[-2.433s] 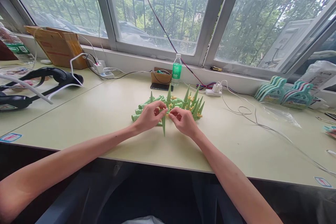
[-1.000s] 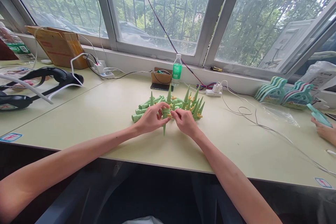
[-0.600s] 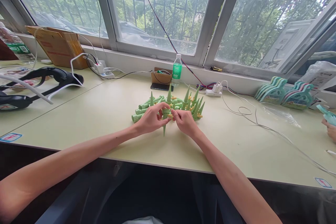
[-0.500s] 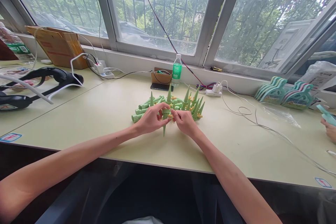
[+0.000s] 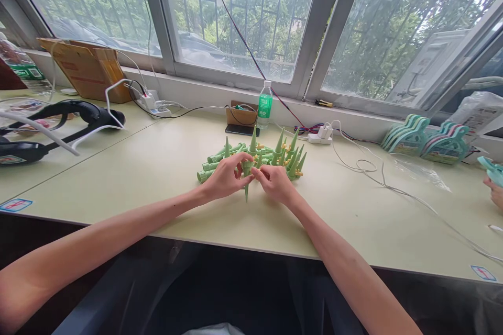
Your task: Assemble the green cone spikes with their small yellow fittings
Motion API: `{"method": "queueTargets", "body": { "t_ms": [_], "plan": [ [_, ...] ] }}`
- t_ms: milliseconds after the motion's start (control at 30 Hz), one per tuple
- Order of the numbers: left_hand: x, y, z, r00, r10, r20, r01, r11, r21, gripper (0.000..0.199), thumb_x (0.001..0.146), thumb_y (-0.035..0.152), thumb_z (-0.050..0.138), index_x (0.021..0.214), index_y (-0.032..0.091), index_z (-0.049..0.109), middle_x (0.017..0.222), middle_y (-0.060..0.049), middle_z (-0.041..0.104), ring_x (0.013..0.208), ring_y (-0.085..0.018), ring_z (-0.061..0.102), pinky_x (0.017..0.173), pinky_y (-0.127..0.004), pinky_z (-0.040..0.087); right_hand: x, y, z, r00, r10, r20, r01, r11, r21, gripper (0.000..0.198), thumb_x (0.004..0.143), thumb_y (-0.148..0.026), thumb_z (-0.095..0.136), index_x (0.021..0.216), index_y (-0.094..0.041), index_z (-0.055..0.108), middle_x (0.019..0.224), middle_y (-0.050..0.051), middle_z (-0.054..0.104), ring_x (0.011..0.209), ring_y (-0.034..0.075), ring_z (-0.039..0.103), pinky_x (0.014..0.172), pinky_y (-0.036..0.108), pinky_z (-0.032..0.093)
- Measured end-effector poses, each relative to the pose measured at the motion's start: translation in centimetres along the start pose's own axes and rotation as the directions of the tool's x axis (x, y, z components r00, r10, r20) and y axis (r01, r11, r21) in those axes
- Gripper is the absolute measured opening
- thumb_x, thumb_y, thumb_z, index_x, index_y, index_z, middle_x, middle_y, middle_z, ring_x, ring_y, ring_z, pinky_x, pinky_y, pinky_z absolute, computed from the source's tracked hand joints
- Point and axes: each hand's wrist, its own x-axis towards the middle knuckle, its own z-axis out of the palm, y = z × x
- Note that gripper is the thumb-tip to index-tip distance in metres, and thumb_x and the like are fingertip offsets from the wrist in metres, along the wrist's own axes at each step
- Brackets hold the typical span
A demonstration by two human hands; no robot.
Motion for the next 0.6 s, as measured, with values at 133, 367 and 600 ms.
{"method": "queueTargets", "body": {
  "t_ms": [133, 367, 600],
  "plan": [
    [-0.02, -0.09, 0.02, 1.000, 0.004, 0.000, -0.004, 1.000, -0.005, 0.026, 0.080, 0.025, 0.065, 0.104, 0.018, 0.057, 0.095, -0.002, 0.062, 0.057, -0.008, 0.049, 0.057, -0.025, 0.045, -0.02, -0.04, -0.02, 1.000, -0.006, 0.021, 0.006, 1.000, -0.006, 0.052, 0.097, -0.054, 0.045, 0.061, -0.017, 0.052, 0.054, -0.003, 0.040, 0.052, 0.010, 0.033, 0.052, 0.026, 0.027],
    [-0.06, -0.10, 0.05, 1.000, 0.013, 0.011, -0.013, 1.000, -0.012, 0.028, 0.080, 0.024, 0.067, 0.105, 0.018, 0.057, 0.093, -0.001, 0.062, 0.058, -0.009, 0.050, 0.056, -0.024, 0.044, -0.01, 0.00, -0.05, 0.999, 0.026, 0.030, -0.026, 0.999, 0.019, 0.060, 0.098, -0.057, 0.041, 0.057, -0.017, 0.055, 0.050, -0.002, 0.044, 0.050, 0.010, 0.038, 0.055, 0.025, 0.031],
    [-0.02, 0.03, -0.05, 1.000, 0.001, -0.010, -0.001, 1.000, -0.001, 0.025, 0.081, 0.026, 0.067, 0.103, 0.019, 0.057, 0.095, -0.001, 0.063, 0.057, -0.008, 0.049, 0.059, -0.026, 0.046, 0.03, 0.05, -0.07, 0.998, 0.064, -0.006, -0.064, 0.998, -0.012, 0.060, 0.098, -0.060, 0.039, 0.059, -0.018, 0.055, 0.051, -0.001, 0.044, 0.051, 0.011, 0.039, 0.054, 0.026, 0.031]
  ]
}}
